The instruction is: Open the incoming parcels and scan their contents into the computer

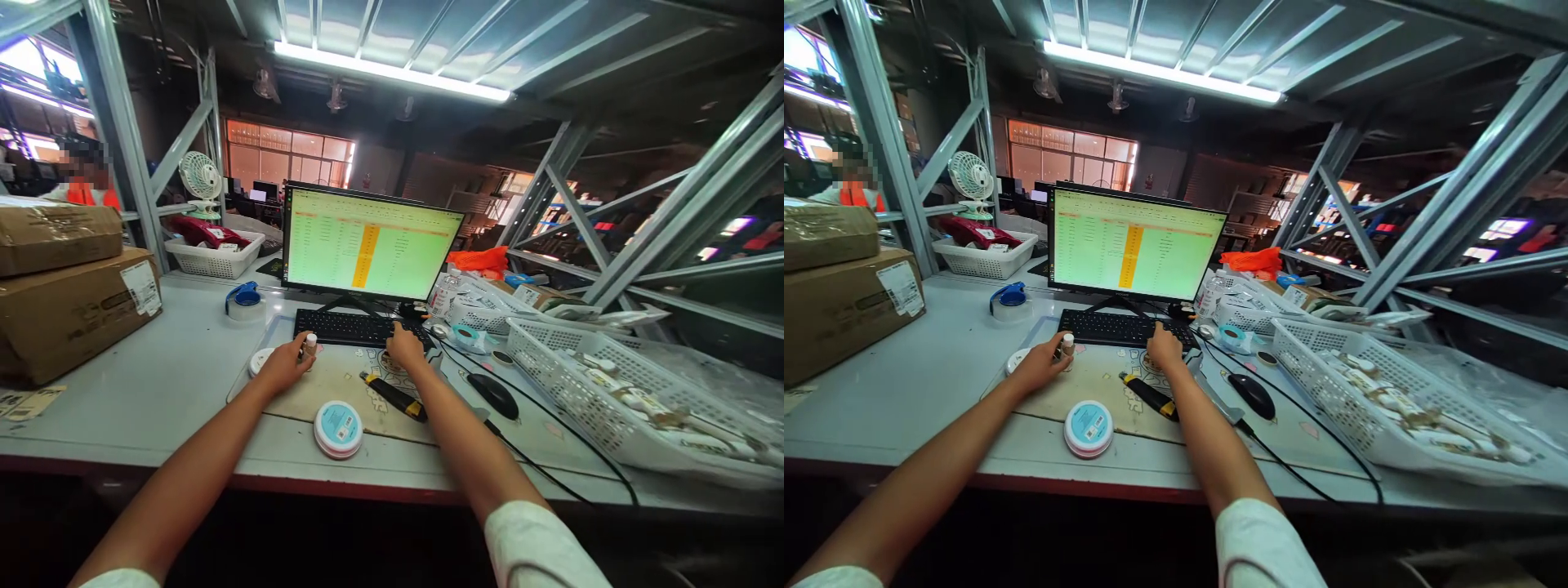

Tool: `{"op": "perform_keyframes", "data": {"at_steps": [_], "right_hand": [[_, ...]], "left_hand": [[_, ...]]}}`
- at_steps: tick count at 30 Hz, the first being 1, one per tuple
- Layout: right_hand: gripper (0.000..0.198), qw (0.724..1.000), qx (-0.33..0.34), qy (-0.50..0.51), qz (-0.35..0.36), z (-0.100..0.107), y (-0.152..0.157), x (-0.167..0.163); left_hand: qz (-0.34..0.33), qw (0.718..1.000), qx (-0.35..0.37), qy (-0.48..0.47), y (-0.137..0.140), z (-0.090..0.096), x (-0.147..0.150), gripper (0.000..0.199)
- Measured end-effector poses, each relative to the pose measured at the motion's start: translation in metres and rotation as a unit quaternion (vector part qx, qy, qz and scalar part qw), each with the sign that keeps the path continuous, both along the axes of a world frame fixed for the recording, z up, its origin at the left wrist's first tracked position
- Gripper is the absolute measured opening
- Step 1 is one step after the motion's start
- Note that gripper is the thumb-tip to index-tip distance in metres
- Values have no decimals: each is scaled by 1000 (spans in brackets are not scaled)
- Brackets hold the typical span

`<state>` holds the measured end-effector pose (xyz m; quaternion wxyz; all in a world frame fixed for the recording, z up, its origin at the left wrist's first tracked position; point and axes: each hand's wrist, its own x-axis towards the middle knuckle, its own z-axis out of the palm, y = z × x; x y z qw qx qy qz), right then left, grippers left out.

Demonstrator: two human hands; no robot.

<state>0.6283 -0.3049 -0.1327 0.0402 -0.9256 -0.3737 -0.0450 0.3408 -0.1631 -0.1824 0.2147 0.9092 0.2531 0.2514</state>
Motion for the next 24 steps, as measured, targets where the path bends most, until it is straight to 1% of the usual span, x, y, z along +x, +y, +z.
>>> {"op": "perform_keyframes", "data": {"at_steps": [2,4,6,15,24], "right_hand": [[51,1000,-12,8,-26,-3,2,7],[40,999,-35,24,-35,-5,2,13],[34,998,-51,32,-38,-6,2,19],[39,997,-64,31,-25,-9,14,21],[40,996,-70,49,-35,-5,10,25]], "left_hand": [[1,1000,-3,0,0,0,1,60],[3,1000,-8,0,0,2,2,59],[6,1000,-12,2,-1,3,2,58],[8,1000,-12,4,0,1,1,55],[4,1000,-9,-2,-1,3,0,52]]}}
